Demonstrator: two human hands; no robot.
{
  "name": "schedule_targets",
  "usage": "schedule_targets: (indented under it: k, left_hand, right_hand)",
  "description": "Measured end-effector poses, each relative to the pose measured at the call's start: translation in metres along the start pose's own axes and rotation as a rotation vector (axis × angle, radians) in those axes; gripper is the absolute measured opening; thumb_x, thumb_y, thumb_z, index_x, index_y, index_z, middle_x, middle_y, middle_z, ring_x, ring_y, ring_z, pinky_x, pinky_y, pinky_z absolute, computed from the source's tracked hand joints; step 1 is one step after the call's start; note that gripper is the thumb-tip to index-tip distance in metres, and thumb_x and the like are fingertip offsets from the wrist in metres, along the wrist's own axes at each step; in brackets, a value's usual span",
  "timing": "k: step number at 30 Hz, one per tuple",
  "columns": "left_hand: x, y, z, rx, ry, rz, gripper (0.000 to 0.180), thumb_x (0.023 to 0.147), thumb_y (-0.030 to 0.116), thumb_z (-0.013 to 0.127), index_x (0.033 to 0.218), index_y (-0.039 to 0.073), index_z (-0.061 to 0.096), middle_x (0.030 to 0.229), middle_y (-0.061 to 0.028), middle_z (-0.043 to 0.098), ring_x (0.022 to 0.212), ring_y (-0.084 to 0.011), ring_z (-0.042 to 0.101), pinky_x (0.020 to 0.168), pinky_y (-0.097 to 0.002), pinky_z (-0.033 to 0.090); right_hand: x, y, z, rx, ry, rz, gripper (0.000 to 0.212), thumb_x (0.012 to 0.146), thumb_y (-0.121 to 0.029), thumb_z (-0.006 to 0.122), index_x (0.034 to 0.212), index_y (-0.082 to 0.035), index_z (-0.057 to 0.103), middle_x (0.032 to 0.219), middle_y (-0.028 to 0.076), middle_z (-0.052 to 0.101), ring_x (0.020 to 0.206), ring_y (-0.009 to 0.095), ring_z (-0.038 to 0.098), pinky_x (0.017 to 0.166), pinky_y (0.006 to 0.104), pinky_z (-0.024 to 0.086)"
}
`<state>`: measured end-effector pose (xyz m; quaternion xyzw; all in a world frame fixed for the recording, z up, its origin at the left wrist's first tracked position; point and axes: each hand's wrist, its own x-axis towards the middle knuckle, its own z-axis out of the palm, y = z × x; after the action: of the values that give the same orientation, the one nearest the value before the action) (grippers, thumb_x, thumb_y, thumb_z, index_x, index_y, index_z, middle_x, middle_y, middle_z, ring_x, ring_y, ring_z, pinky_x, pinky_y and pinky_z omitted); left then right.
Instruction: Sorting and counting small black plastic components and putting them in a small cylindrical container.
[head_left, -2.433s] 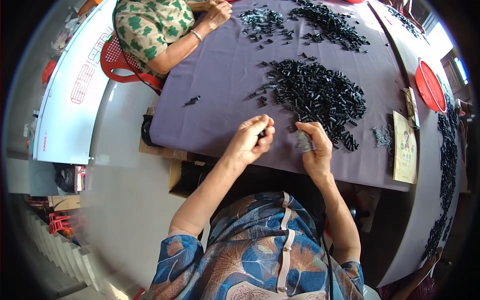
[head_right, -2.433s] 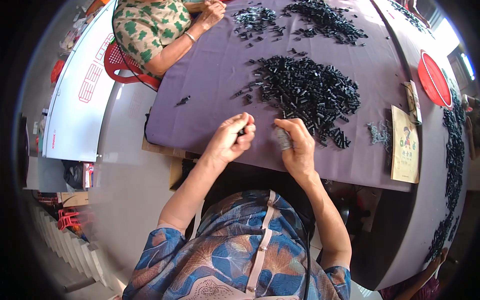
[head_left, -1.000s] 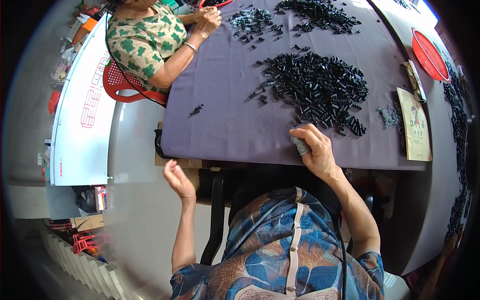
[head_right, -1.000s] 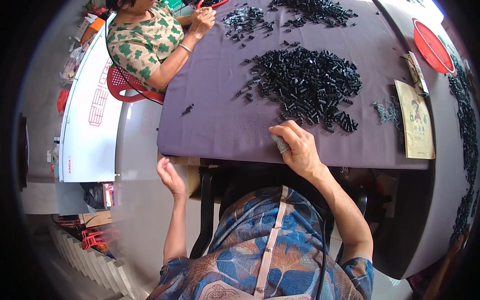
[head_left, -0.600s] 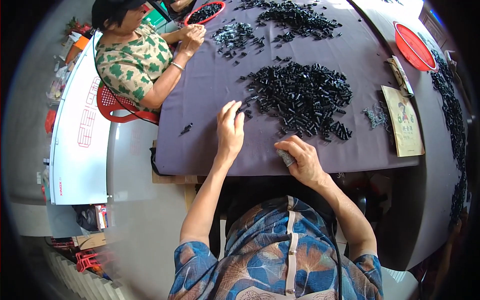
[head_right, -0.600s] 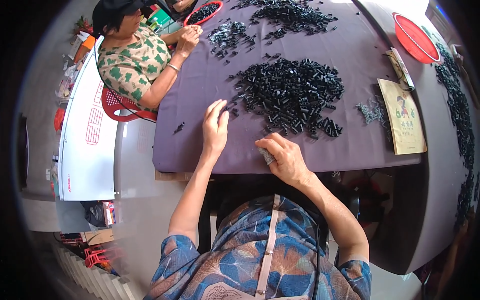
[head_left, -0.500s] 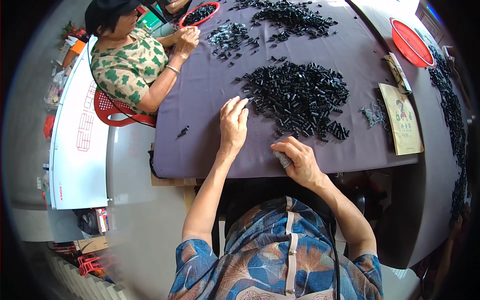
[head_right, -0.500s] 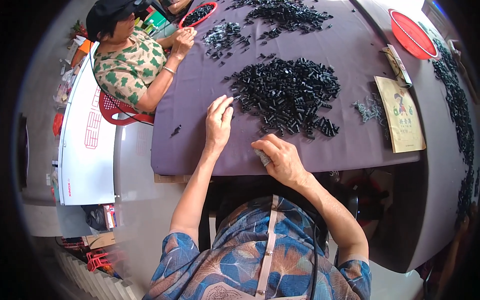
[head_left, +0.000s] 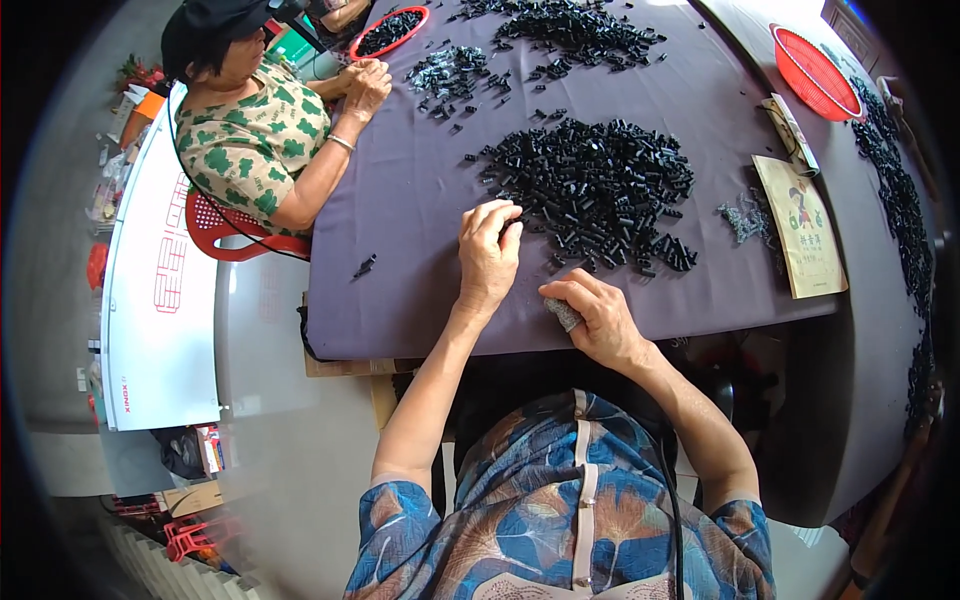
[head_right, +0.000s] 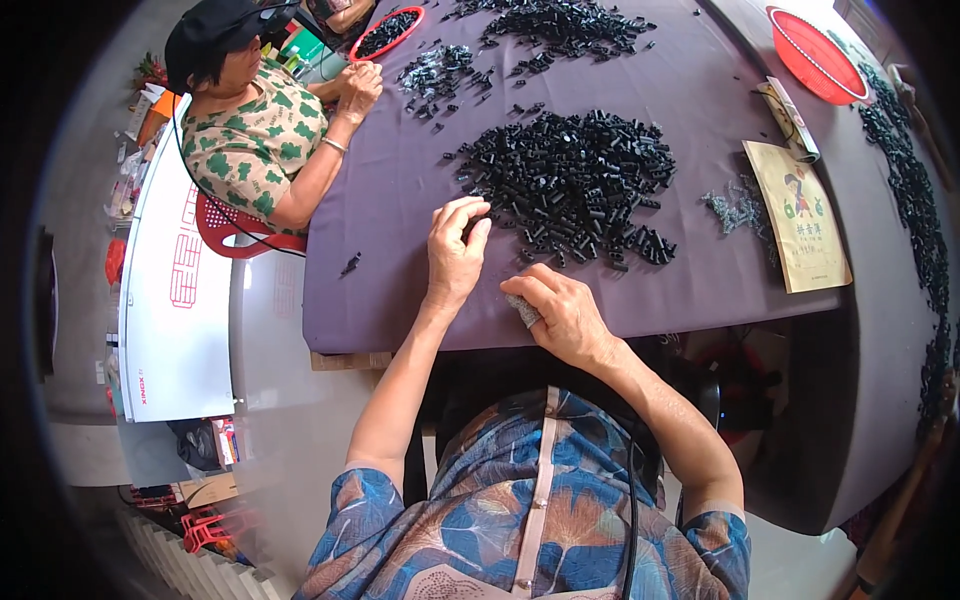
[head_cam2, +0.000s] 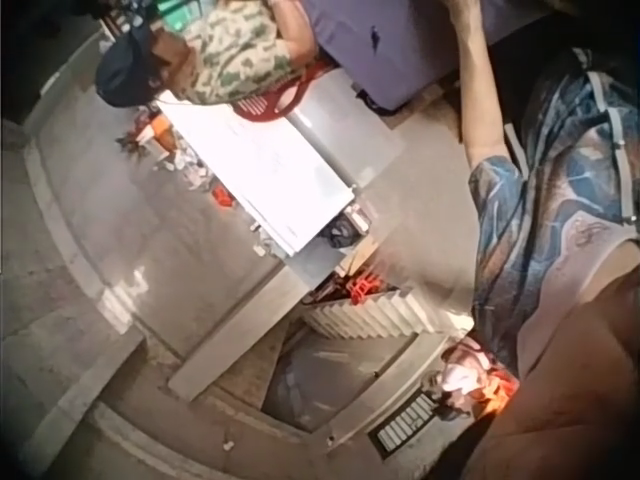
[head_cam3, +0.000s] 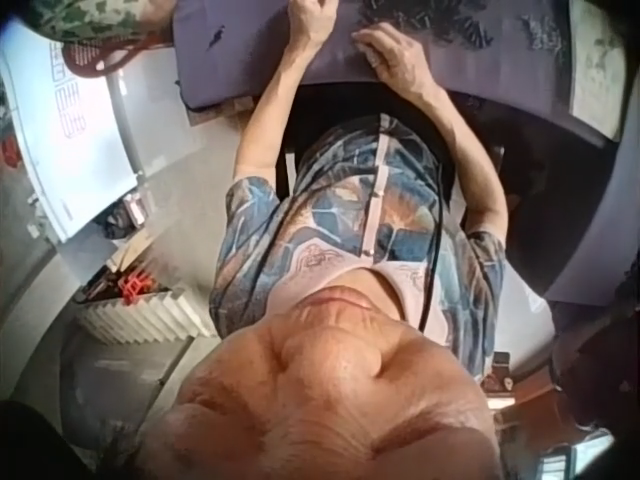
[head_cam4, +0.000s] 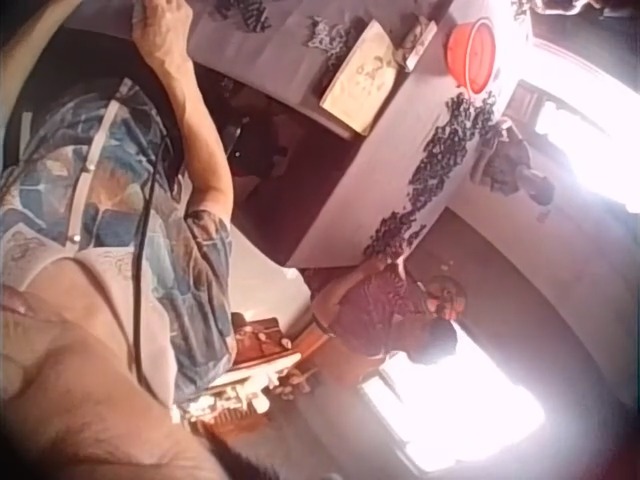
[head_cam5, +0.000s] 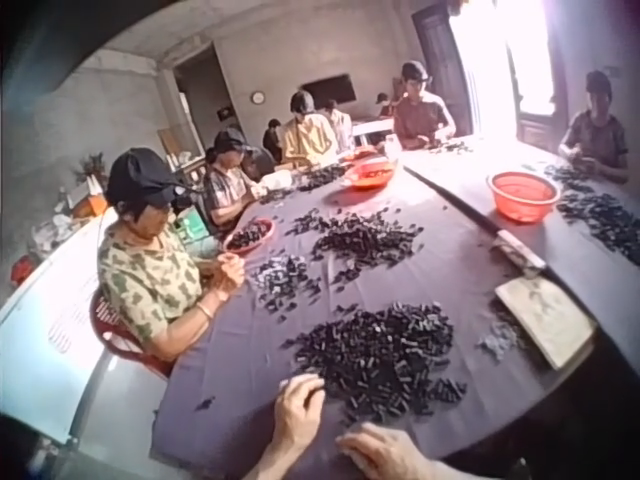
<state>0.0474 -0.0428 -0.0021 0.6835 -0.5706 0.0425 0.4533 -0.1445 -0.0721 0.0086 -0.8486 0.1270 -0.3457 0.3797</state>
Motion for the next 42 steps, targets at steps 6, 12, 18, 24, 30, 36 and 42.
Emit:
schedule_targets:
  k: [6,12,18,24,30,36,42]
  left_hand:
    - [0.004,0.004,0.017,0.132,-0.076,0.101,0.014,0.080,0.009,0.064,0.093,0.008,0.068,0.103,-0.0061,0.061,0.100,-0.0260,0.052,0.088,-0.0395,0.041]
    - [-0.002,0.004,0.009,0.027,-0.065,0.069,0.012,0.080,0.003,0.064,0.091,0.004,0.067,0.102,-0.0081,0.061,0.097,-0.0280,0.054,0.085,-0.0383,0.046]
    - [-0.015,0.002,-0.011,-0.039,-0.103,-0.053,0.023,0.075,-0.002,0.067,0.098,0.002,0.064,0.110,-0.0109,0.059,0.106,-0.0301,0.055,0.092,-0.0381,0.047]
    - [-0.020,-0.010,-0.017,-0.414,-0.047,-0.205,0.019,0.089,-0.009,0.050,0.103,-0.002,0.061,0.120,-0.0088,0.059,0.108,-0.0144,0.057,0.095,-0.0272,0.046]
    - [-0.018,-0.022,-0.024,-0.520,0.212,-0.351,0.017,0.089,-0.006,0.053,0.102,0.000,0.063,0.110,-0.0088,0.065,0.095,-0.0103,0.059,0.086,-0.0255,0.049]
    - [-0.024,-0.020,-0.030,-0.118,0.114,-0.224,0.016,0.082,-0.005,0.058,0.094,0.003,0.064,0.098,-0.0035,0.065,0.091,-0.0149,0.057,0.072,-0.0273,0.048]
    - [-0.028,-0.019,-0.028,0.116,0.062,-0.065,0.015,0.082,-0.004,0.058,0.093,0.003,0.065,0.091,-0.0047,0.064,0.086,-0.0181,0.056,0.075,-0.0299,0.049]
  right_hand:
    - [-0.002,-0.001,0.000,0.005,-0.001,0.018,0.047,0.060,0.008,0.058,0.105,-0.005,0.059,0.089,0.011,0.057,0.082,0.033,0.060,0.070,0.0387,0.051]
    - [0.000,-0.001,-0.002,0.018,-0.007,0.021,0.046,0.061,0.009,0.058,0.105,-0.005,0.059,0.090,0.011,0.057,0.082,0.033,0.061,0.070,0.0388,0.051]
    - [0.000,0.001,-0.002,0.013,-0.011,0.027,0.045,0.061,0.009,0.058,0.104,-0.004,0.059,0.090,0.011,0.058,0.083,0.033,0.061,0.070,0.0385,0.052]
    - [-0.001,0.000,0.000,-0.002,-0.008,0.031,0.044,0.062,0.009,0.059,0.104,-0.005,0.059,0.090,0.011,0.058,0.083,0.032,0.061,0.070,0.0386,0.052]
    - [-0.002,0.001,0.002,-0.004,0.005,0.028,0.043,0.062,0.009,0.058,0.103,-0.005,0.059,0.088,0.011,0.057,0.082,0.032,0.060,0.070,0.0386,0.051]
    - [-0.001,0.001,0.002,0.002,0.005,0.036,0.044,0.061,0.010,0.058,0.103,-0.005,0.059,0.089,0.011,0.058,0.082,0.032,0.060,0.070,0.0386,0.051]
    - [-0.001,0.001,0.002,0.001,0.001,0.041,0.045,0.061,0.010,0.057,0.103,-0.005,0.059,0.088,0.011,0.057,0.082,0.033,0.060,0.069,0.0388,0.051]
